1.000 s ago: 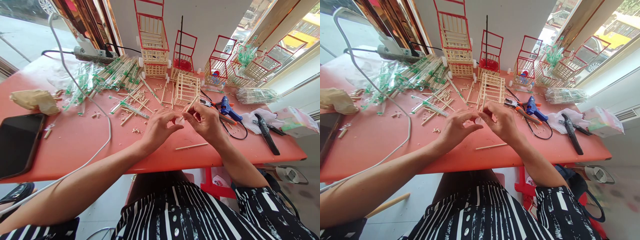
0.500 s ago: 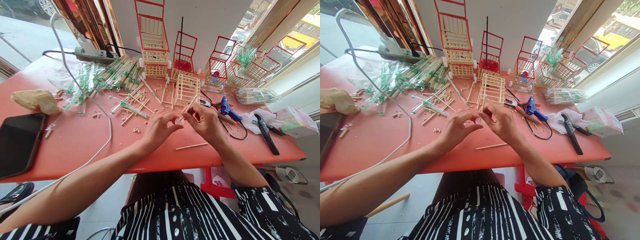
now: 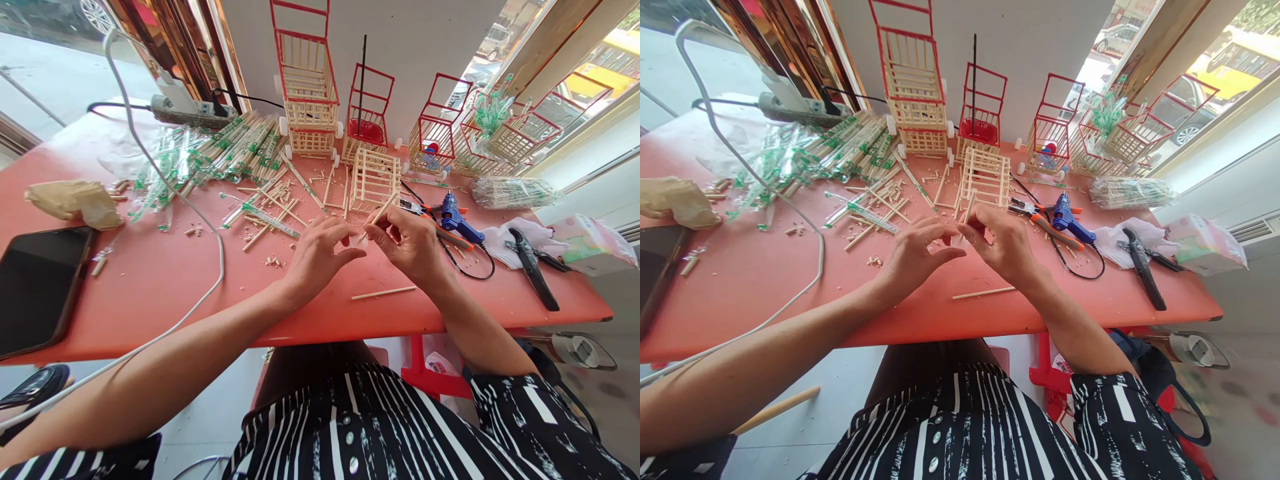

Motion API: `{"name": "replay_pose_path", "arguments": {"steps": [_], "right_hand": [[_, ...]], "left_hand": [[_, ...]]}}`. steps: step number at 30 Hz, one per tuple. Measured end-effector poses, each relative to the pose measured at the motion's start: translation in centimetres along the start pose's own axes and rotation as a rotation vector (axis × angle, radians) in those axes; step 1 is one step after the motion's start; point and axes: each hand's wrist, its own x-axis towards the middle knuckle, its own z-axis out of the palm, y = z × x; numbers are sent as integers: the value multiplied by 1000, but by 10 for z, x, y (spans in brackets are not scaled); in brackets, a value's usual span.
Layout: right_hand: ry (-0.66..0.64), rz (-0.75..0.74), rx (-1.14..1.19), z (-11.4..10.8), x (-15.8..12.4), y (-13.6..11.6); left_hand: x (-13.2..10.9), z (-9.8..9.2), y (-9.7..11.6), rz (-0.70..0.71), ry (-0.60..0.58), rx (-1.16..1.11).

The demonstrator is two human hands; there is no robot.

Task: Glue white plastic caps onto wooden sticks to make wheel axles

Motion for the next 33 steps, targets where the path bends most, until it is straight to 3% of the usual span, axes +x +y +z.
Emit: {"name": "replay_pose_path", "arguments": {"steps": [33], "right_hand": [[1, 41, -26, 2, 0, 1]], "left_hand": [[1, -2, 3, -34, -28, 4]]}}
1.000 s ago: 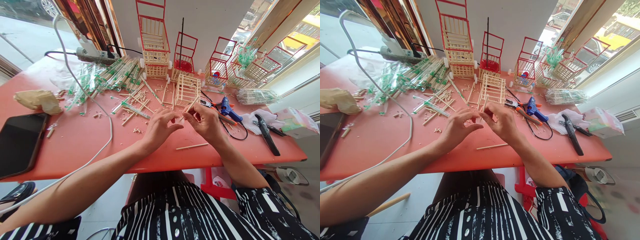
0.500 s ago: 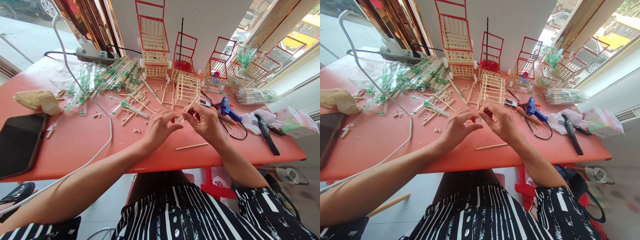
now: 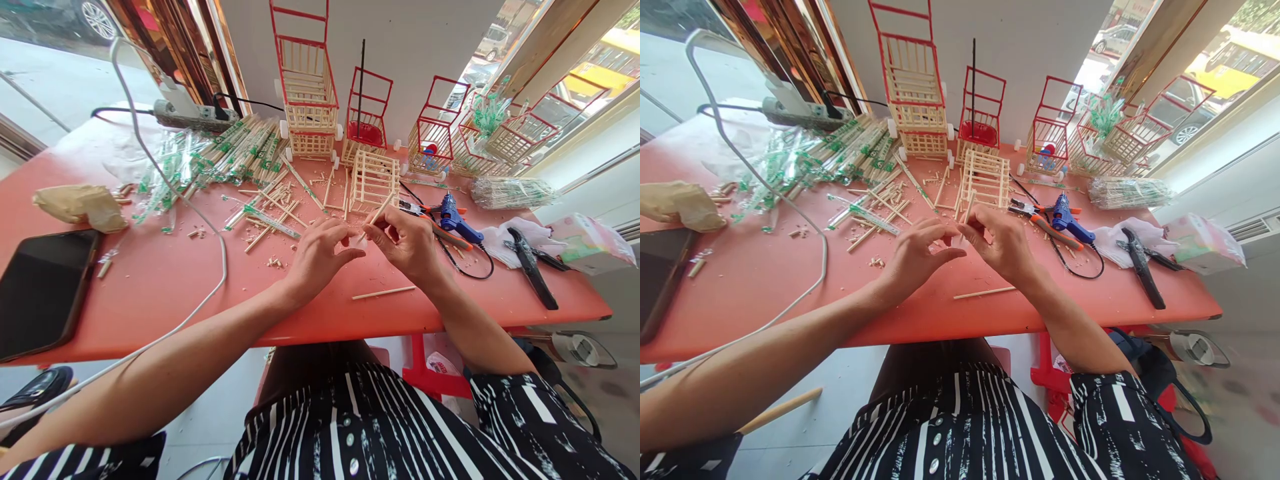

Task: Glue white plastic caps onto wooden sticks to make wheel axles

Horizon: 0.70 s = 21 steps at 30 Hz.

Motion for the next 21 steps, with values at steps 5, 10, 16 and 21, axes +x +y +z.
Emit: {"name": "replay_pose_path", "arguments": {"steps": [5, 10, 16, 21], "right_hand": [[-4, -3, -1, 1, 1, 2], [-7, -10, 21, 2, 1, 3], [-17, 2, 17, 3, 1, 4], [-33, 8, 20, 5, 2, 5]], "left_hand": [[0, 2, -2, -20, -15, 7], [1, 2, -3, -18, -16, -22], [2, 2, -5, -21, -5, -43], [2, 3, -5, -30, -13, -56]]}}
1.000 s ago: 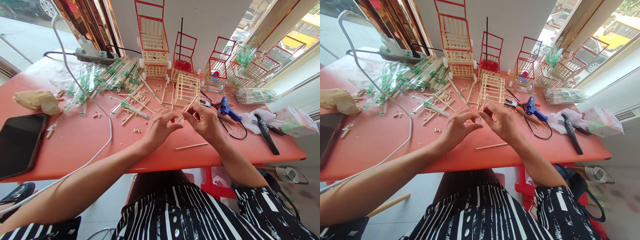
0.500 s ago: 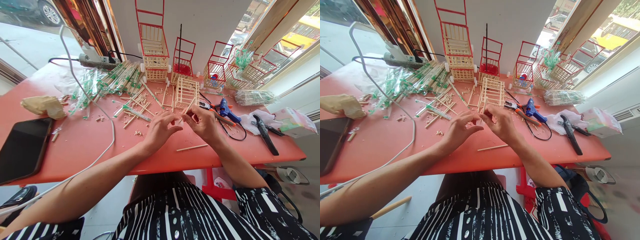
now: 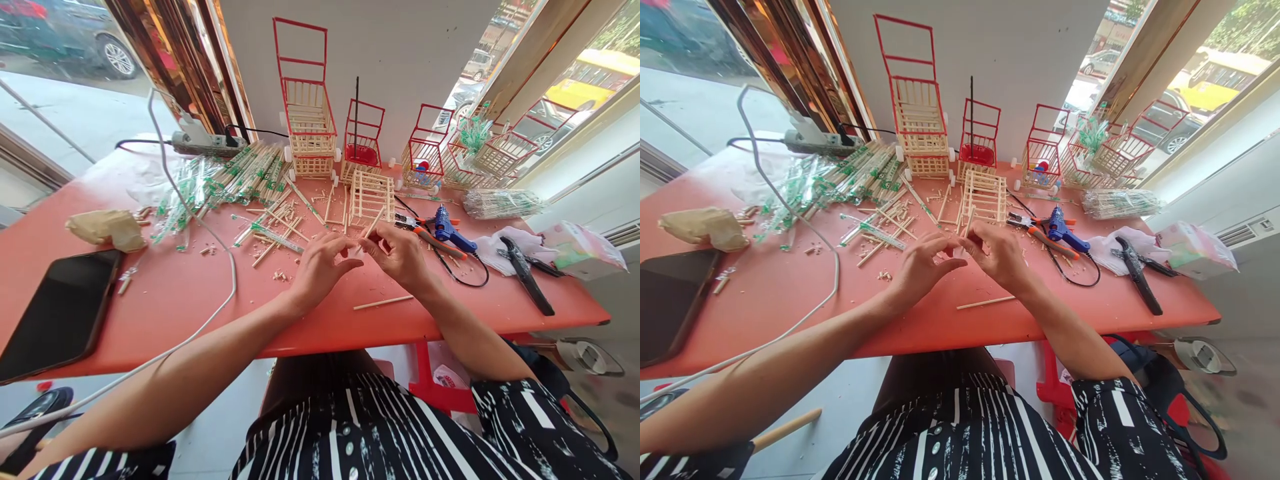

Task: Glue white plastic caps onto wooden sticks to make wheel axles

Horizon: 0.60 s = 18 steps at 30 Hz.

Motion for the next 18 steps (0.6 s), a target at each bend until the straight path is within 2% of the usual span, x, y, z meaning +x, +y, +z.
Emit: {"name": "replay_pose_path", "arguments": {"steps": [18], "right_hand": [[-10, 5, 11, 1, -1, 3]], "left_hand": [[0, 2, -2, 9, 8, 16]]}}
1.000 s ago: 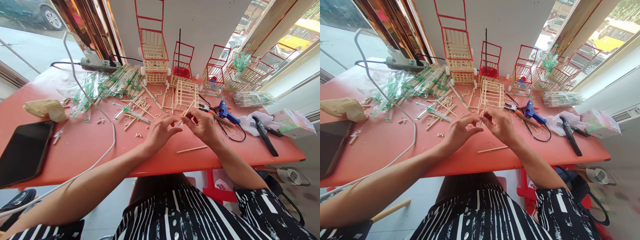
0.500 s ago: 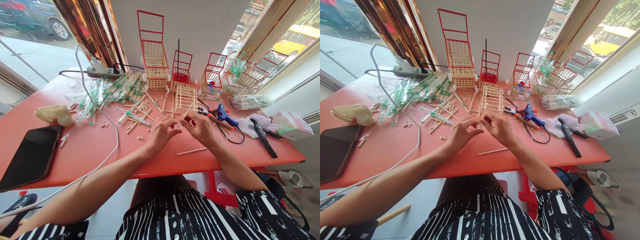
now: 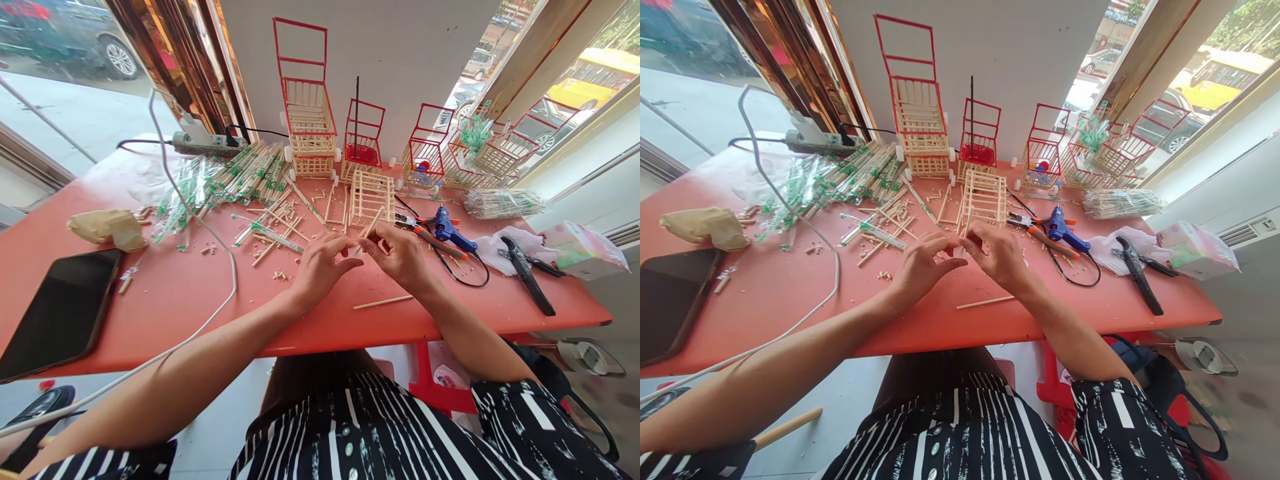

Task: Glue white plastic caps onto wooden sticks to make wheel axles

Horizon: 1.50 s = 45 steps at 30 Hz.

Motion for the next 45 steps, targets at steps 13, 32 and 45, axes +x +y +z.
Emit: {"name": "replay_pose_path", "arguments": {"steps": [13, 32, 45], "right_hand": [[-16, 11, -7, -1, 0, -1], [-4, -10, -18, 2, 0, 2], [-5, -16, -3, 2, -1, 1]], "left_hand": [[0, 1, 1, -14, 6, 14], [-1, 2, 1, -12, 3, 24], [0, 2, 2, -24, 5, 7]]}}
